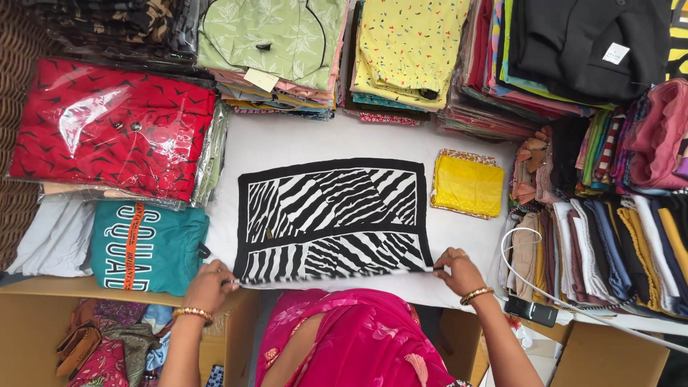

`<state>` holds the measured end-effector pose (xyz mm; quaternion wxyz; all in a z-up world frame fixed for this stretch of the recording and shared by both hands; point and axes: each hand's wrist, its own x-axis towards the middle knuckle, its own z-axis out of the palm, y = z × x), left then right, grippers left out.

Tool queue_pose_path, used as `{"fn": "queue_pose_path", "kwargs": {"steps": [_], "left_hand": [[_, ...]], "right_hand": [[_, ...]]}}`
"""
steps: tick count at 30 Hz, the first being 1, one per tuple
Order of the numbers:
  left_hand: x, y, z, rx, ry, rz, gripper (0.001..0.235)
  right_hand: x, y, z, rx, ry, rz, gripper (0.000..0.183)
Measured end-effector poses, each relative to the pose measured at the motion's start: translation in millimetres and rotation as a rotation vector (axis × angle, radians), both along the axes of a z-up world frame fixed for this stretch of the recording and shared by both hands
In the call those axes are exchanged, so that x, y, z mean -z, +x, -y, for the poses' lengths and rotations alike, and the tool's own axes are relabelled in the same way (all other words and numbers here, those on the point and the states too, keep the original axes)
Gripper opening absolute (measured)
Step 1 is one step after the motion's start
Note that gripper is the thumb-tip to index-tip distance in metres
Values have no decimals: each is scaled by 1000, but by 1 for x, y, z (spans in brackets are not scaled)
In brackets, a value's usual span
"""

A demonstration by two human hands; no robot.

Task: The person folds several pieces of clothing on a white table. They handle a patterned orange cloth, a yellow polka-dot cloth, a zebra-print cloth, a brown patterned cloth, a light blue cloth, and a green patterned cloth, folding each one neatly and stacking them.

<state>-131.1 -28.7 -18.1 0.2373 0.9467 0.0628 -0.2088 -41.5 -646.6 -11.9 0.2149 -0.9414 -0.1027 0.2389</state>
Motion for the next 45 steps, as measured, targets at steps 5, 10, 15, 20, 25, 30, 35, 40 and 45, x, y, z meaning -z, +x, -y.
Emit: {"fn": "queue_pose_path", "kwargs": {"steps": [5, 10, 15, 20, 25, 30, 35, 40, 45], "left_hand": [[19, 60, -16, -51, 5, 103, 15], [32, 131, -10, -150, 110, 80, 17], [55, 178, -4, -331, 40, 118, 12], [66, 205, -1, -410, 56, 52, 11], [88, 217, 1, -382, 135, 145, 9], [54, 215, 17, -330, 135, 246, 33], [57, 213, 30, -319, 85, 322, 52], [86, 222, 18, -314, 61, 155, 39], [86, 225, 10, -197, 48, 205, 26]], "right_hand": [[5, 58, -7, 107, 19, 41, 15], [30, 125, -25, 153, -41, 193, 16], [36, 179, -51, 360, -50, 173, 15], [58, 214, -57, 359, -140, 203, 21], [77, 236, -63, 277, -206, 255, 29], [102, 233, -55, 191, -191, 368, 23], [92, 227, -64, 140, -217, 400, 12], [83, 230, -65, 105, -212, 402, 14], [83, 229, -62, 167, -81, 357, 17]]}}
